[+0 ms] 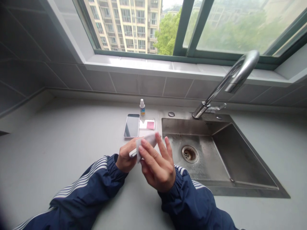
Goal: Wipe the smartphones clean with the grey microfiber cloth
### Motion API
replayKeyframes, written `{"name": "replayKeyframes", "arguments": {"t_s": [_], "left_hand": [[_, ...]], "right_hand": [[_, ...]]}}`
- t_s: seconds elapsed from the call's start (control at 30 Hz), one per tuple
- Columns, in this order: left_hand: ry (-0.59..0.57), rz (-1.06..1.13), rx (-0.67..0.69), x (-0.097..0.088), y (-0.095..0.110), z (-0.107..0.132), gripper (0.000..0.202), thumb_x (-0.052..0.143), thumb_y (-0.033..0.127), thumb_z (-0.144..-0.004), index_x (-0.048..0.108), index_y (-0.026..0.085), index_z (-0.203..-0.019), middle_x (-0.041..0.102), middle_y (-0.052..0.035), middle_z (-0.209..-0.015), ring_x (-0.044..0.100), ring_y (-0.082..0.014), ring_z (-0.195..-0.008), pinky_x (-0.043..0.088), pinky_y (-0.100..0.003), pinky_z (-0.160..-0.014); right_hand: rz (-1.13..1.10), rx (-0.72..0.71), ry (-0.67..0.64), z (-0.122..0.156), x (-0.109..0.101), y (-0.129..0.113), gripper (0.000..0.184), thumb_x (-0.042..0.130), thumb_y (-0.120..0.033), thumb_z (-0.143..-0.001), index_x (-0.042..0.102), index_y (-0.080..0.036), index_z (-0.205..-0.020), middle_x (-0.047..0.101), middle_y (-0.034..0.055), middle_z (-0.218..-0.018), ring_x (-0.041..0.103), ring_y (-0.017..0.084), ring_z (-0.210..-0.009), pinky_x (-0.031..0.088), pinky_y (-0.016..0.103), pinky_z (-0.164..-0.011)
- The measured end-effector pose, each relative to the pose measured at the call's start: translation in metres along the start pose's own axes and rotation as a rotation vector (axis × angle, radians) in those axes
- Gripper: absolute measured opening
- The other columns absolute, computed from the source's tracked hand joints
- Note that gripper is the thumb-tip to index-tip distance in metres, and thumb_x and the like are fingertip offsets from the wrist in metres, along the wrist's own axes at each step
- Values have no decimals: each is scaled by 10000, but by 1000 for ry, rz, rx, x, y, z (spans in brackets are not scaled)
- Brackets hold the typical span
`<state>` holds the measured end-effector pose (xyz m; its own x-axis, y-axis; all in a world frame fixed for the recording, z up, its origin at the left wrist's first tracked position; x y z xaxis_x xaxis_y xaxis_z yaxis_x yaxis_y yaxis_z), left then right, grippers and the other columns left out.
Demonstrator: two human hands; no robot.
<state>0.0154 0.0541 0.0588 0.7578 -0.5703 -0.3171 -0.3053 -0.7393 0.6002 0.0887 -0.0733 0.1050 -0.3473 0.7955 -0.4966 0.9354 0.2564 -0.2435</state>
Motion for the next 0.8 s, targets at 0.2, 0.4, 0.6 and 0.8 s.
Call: {"name": "replayKeyframes", "arguments": {"t_s": [0.2,0.4,0.6,0.8], "left_hand": [[2,-9,-7,-2,0,0,475,593,198,-927,576,250,-1399,687,-115,-1292,652,-278,-1181,541,-461,-1019],[12,-26,26,-2,1,-1,479,578,200,-935,563,242,-1412,692,-118,-1276,645,-270,-1197,532,-452,-1022],[-13,-16,16,-1,2,-1,412,539,205,-958,598,222,-1366,692,-125,-1268,650,-271,-1188,536,-460,-1016],[-18,-10,20,-1,-1,0,464,568,195,-937,570,232,-1400,681,-123,-1296,641,-281,-1200,525,-475,-1028]], "right_hand": [[-35,-25,-54,3,5,-3,544,551,-146,-888,527,-170,-1432,654,93,-1360,359,386,-1460,261,690,-1185],[-32,5,-64,1,4,-1,576,535,-135,-887,496,-162,-1461,620,110,-1402,332,387,-1473,269,682,-1184],[-62,20,-53,5,4,7,541,439,-259,-984,432,-133,-1510,525,137,-1494,308,409,-1480,334,668,-1156],[-38,-3,-68,6,5,4,538,376,-346,-1020,429,-139,-1513,534,121,-1491,300,402,-1484,271,658,-1193]]}}
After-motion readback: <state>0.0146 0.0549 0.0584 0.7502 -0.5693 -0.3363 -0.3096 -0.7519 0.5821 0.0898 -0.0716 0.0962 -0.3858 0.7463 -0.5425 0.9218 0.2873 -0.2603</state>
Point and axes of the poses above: each hand's wrist, its own z-axis away from the middle knuckle, its own x-axis out of the palm, y = z × x, the point moved 6 cm from there along -z, towards the middle knuckle
